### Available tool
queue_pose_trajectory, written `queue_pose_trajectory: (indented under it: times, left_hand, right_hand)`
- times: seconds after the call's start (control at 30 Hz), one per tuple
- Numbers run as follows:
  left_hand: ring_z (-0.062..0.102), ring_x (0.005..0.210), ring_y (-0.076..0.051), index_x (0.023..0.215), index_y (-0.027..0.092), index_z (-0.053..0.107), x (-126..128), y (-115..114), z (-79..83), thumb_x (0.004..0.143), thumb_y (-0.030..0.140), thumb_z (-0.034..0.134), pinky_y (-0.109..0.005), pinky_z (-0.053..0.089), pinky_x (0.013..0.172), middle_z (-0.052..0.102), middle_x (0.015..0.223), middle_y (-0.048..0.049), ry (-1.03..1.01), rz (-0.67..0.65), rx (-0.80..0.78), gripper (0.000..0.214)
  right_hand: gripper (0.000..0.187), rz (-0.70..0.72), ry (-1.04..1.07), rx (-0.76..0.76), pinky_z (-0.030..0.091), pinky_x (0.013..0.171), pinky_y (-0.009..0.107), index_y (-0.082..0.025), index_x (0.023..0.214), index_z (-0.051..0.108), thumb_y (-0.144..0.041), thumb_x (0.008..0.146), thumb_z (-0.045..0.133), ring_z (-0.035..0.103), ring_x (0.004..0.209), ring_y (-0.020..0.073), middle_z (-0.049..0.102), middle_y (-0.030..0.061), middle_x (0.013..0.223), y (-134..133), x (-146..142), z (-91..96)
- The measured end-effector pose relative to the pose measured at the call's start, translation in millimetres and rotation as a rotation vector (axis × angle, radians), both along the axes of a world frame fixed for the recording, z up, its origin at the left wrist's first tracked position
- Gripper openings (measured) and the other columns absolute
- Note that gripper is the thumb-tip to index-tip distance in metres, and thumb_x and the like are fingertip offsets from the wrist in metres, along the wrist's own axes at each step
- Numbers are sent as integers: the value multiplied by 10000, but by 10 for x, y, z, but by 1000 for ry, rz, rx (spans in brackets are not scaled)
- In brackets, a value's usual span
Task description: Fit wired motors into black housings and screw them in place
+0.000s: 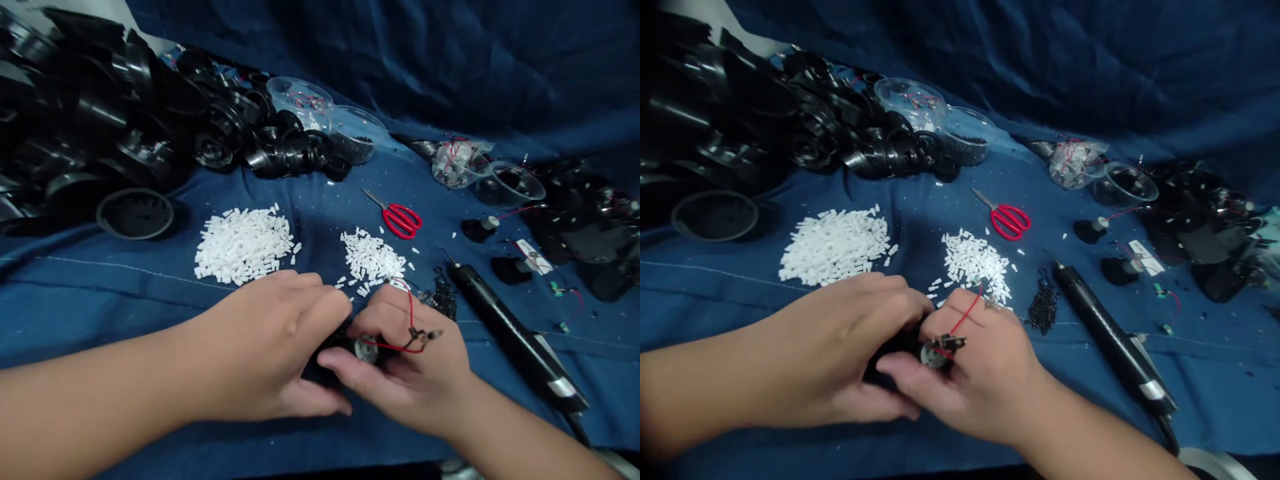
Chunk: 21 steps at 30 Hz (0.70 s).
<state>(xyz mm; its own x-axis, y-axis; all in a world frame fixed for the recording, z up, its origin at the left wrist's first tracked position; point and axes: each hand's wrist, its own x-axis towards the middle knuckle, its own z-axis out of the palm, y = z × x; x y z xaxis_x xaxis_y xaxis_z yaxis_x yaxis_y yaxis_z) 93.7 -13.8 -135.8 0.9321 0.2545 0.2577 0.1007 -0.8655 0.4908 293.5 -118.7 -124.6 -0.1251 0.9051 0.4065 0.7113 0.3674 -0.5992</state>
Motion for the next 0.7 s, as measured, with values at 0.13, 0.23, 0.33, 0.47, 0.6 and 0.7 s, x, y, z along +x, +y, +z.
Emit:
queue_pose_trajectory:
  times: [0.13, 0.23, 0.33, 0.47, 0.6, 0.7]
  left_hand:
    - [646, 809, -260, 1011, 223, 576, 26, 7, 11, 873, 435, 824, -388, 478, 708, 703, 915, -36, 23, 4, -19, 354]
    - [631, 793, -252, 982, 239, 551, 26, -9, 3, 863, 340, 785, -382, 467, 695, 692, 902, -29, 14, 23, -21, 281]
    - [609, 779, -253, 955, 233, 544, 22, -44, -36, 832, 343, 809, -398, 463, 681, 683, 912, -34, -8, 25, -10, 312]
    - [580, 743, -245, 954, 211, 555, 29, -87, -68, 780, 355, 870, -411, 451, 657, 658, 897, -29, -34, 48, 12, 387]
    - [574, 744, -240, 994, 213, 541, 23, -93, -70, 801, 343, 839, -410, 446, 667, 642, 904, -15, -56, 51, -9, 378]
    - [583, 770, -243, 1043, 216, 527, 0, -80, -73, 819, 321, 808, -413, 439, 684, 646, 932, -12, -72, 23, -22, 375]
  right_hand:
    - [469, -59, 76, 4, 388, 529, 228, -198, 673, 581, -479, 891, 887, 511, 537, 70, 568, -62, 612, -20, -53, 1]
    - [548, -83, 158, -93, 358, 487, 198, -205, 644, 492, -473, 853, 922, 441, 485, 49, 506, -87, 556, -42, -84, -3]
    - [551, -96, 130, -158, 355, 488, 205, -210, 656, 509, -523, 834, 926, 429, 504, 61, 506, -82, 563, -29, -109, -5]
    - [542, -79, 157, -174, 345, 488, 211, -211, 664, 545, -582, 883, 874, 455, 521, 64, 521, -82, 573, -4, -131, 20]
    - [398, -5, 198, -227, 407, 540, 199, -221, 757, 608, -432, 822, 939, 524, 581, 64, 576, -83, 664, -5, -85, 71]
    - [229, 103, 163, -282, 489, 620, 217, -220, 843, 627, -136, 748, 817, 575, 662, 95, 639, -56, 763, 2, -21, 138]
